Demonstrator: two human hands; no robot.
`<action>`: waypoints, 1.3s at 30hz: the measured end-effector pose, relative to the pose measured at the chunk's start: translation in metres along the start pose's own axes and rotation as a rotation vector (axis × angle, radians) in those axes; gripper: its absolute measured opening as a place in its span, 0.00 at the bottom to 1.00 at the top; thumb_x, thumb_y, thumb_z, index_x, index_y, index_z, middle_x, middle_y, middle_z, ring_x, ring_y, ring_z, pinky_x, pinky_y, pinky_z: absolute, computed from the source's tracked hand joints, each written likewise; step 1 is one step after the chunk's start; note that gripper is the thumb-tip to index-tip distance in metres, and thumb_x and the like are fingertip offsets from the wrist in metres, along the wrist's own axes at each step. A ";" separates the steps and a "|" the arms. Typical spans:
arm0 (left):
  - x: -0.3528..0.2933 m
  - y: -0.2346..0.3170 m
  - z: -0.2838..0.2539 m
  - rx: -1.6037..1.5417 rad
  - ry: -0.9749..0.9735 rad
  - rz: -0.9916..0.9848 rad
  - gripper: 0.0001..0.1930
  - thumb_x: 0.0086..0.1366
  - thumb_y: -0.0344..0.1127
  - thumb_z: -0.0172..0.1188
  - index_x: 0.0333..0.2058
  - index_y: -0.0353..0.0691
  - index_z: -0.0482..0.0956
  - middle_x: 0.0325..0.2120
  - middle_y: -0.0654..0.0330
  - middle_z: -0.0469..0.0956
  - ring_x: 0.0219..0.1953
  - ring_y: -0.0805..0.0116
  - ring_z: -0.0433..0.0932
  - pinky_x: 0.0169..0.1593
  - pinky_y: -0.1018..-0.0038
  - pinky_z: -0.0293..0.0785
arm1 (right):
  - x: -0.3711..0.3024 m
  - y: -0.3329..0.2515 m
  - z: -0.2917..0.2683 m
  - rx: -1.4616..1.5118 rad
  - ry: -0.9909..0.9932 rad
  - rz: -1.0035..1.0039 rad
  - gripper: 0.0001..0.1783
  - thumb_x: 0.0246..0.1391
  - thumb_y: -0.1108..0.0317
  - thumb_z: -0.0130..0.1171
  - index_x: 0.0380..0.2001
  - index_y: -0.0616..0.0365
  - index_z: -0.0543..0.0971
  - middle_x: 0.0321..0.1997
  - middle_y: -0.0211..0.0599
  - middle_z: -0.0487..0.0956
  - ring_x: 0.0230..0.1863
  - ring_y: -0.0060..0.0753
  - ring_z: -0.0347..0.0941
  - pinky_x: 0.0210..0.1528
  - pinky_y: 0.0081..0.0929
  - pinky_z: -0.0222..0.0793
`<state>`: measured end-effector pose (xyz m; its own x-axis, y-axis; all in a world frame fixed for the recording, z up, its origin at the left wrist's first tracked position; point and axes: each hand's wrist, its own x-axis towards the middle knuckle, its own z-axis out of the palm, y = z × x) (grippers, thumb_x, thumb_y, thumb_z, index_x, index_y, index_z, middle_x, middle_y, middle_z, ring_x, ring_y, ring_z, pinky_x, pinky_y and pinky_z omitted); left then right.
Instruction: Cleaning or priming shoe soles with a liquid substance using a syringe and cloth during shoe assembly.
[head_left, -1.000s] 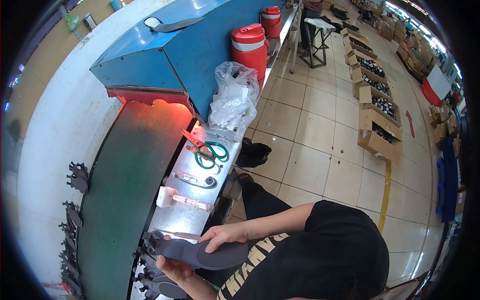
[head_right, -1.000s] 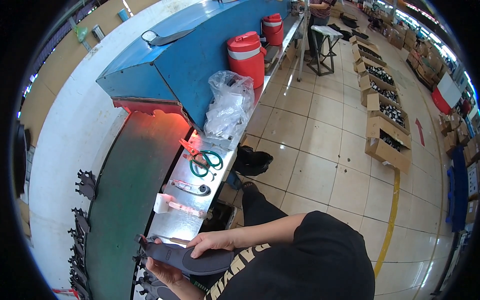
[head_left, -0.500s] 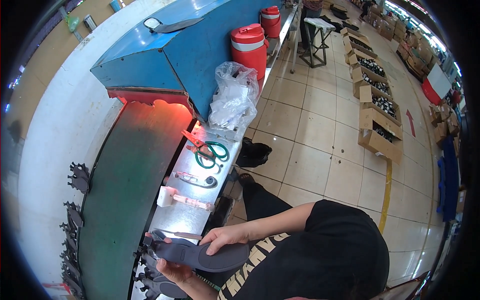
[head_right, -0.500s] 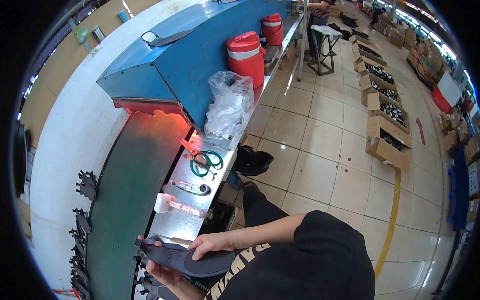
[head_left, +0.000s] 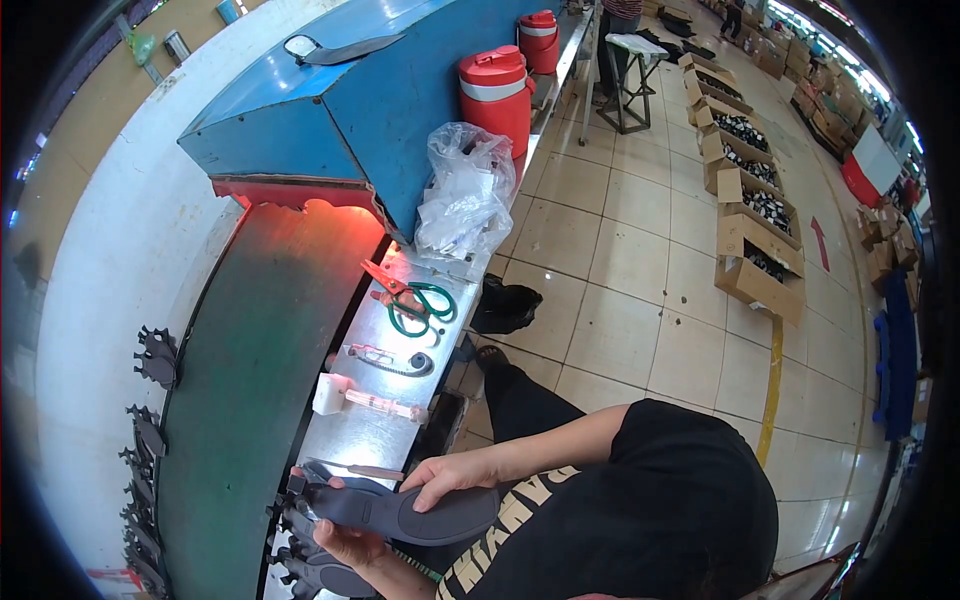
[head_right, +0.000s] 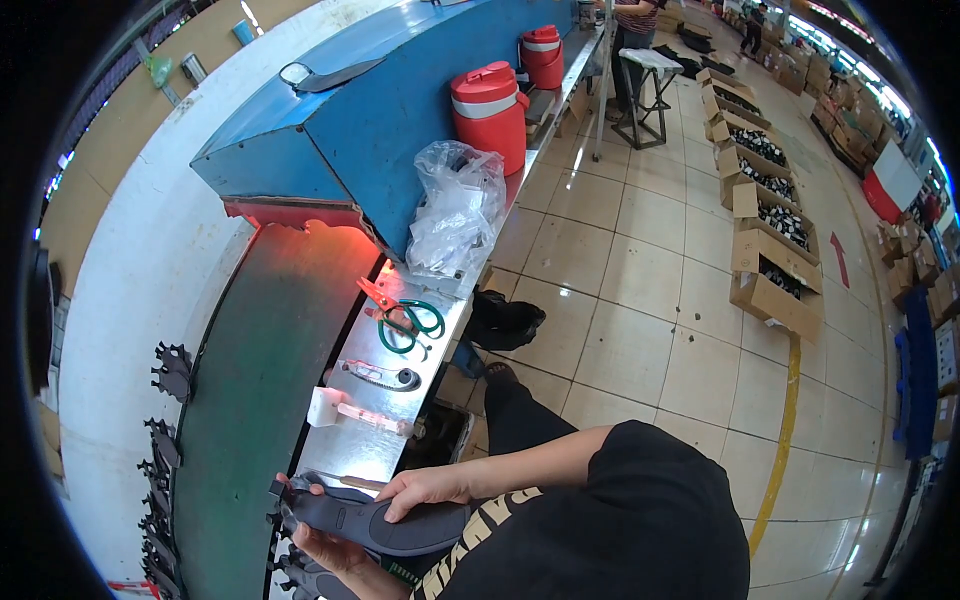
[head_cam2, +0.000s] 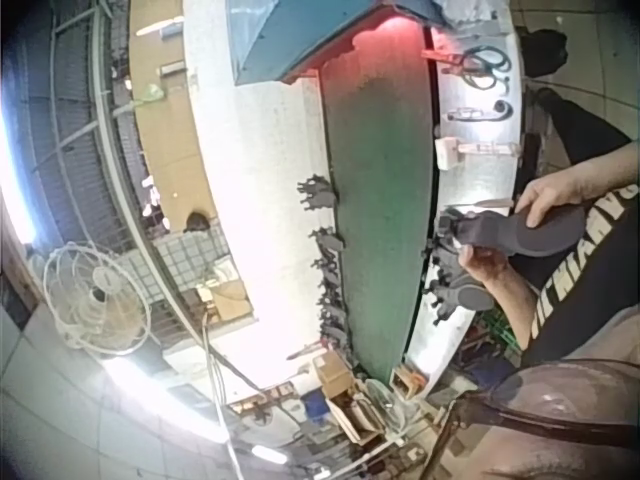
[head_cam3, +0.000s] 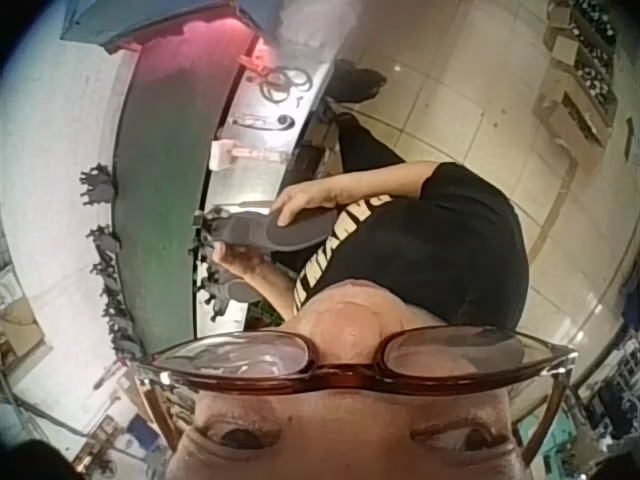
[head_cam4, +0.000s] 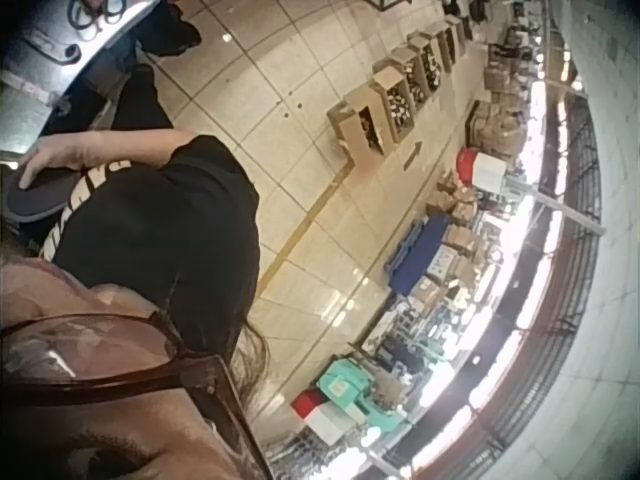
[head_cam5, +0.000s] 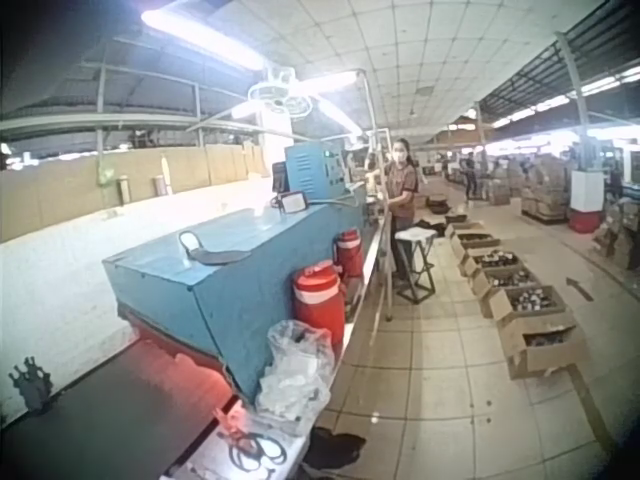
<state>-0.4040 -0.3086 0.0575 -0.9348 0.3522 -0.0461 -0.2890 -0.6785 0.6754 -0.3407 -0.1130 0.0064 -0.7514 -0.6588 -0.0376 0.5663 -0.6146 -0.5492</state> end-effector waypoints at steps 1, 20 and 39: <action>0.001 -0.001 0.000 -0.004 0.001 0.001 0.48 0.52 0.37 0.63 0.69 0.52 0.47 0.41 0.49 0.76 0.16 0.79 0.68 0.19 0.85 0.68 | 0.000 0.000 -0.001 0.001 0.005 0.000 0.23 0.55 0.69 0.59 0.54 0.67 0.73 0.41 0.33 0.81 0.36 0.18 0.79 0.39 0.15 0.76; -0.004 0.017 -0.004 0.104 0.027 0.178 0.44 0.48 0.39 0.64 0.64 0.36 0.56 0.41 0.47 0.76 0.40 0.59 0.79 0.44 0.67 0.78 | -0.002 0.003 0.011 -0.070 0.133 0.048 0.24 0.61 0.67 0.54 0.58 0.67 0.69 0.51 0.36 0.78 0.50 0.23 0.74 0.55 0.22 0.69; -0.038 0.036 -0.060 -0.185 0.157 0.389 0.34 0.59 0.45 0.60 0.62 0.41 0.62 0.35 0.64 0.75 0.21 0.81 0.63 0.24 0.82 0.60 | -0.003 0.019 -0.007 -1.286 0.157 -0.328 0.15 0.56 0.65 0.57 0.45 0.59 0.78 0.38 0.42 0.81 0.39 0.41 0.77 0.41 0.33 0.71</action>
<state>-0.3916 -0.3848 0.0393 -0.9969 -0.0438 0.0646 0.0712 -0.8496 0.5226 -0.3297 -0.1194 -0.0095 -0.8701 -0.4508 0.1992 -0.3013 0.1666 -0.9389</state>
